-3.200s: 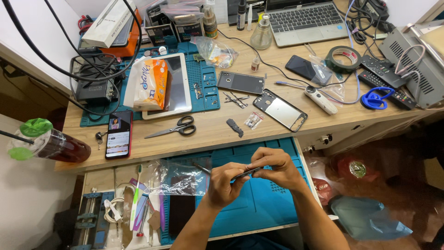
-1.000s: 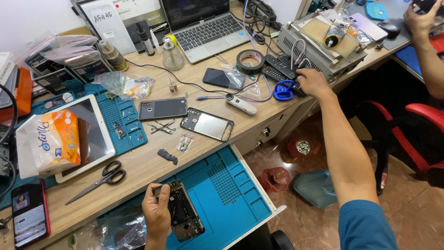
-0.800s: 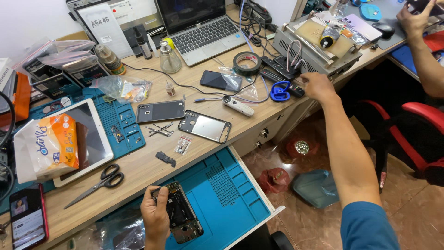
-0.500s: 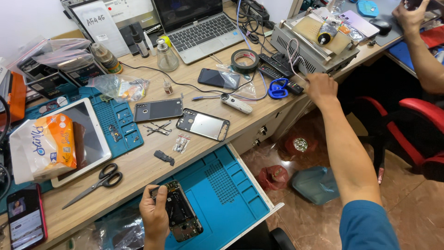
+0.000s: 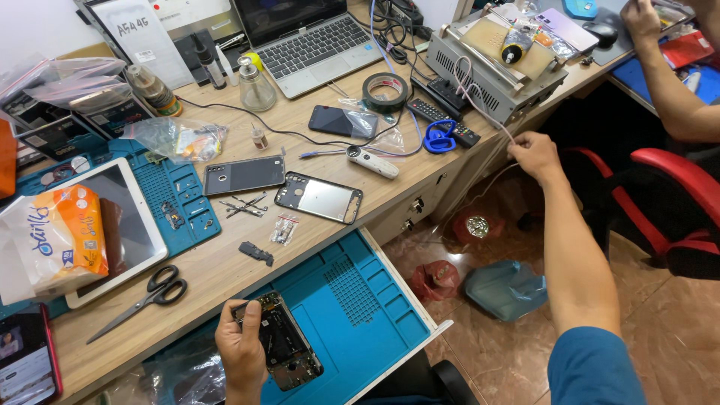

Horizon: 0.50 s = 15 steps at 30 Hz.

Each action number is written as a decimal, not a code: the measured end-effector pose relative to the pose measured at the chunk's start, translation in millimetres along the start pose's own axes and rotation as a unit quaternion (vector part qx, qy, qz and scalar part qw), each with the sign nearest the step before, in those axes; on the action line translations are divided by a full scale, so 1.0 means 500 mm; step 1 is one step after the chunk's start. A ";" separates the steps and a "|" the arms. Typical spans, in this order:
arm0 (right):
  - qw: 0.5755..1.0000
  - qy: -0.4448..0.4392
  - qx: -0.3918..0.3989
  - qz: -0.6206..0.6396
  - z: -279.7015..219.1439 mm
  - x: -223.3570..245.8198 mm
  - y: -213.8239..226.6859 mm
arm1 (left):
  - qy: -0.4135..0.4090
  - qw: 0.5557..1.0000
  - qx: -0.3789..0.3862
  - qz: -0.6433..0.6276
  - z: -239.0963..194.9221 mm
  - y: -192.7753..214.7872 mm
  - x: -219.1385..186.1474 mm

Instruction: The person works on a disassembled smartphone, using a plastic pry tool to separate and reposition internal components. They then connect a charging cable to the device to test its functionality.

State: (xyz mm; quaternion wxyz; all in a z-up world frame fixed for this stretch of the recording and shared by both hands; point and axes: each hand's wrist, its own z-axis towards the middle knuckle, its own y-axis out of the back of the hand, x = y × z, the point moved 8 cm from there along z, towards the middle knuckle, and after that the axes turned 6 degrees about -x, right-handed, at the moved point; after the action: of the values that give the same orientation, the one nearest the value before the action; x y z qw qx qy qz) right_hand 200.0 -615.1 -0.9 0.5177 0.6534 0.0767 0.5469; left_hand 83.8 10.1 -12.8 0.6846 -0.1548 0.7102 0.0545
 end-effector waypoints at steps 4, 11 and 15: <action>0.996 0.015 0.040 0.076 -0.034 -0.119 -0.104 | 0.020 1.000 -0.008 -0.020 -0.002 0.000 -0.003; 0.987 -0.099 0.070 0.103 -0.206 -0.373 -0.244 | 0.031 0.995 0.005 -0.098 0.006 0.002 0.004; 0.964 -0.216 0.069 0.137 -0.323 -0.514 -0.277 | 0.031 0.992 0.017 -0.120 0.011 0.004 -0.005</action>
State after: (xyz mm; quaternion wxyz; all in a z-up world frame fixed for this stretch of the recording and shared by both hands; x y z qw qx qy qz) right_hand 36.2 -627.8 -291.3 0.3961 0.7943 -0.0893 0.4518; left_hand 88.2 14.2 -10.7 0.6663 -0.2294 0.7080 -0.0450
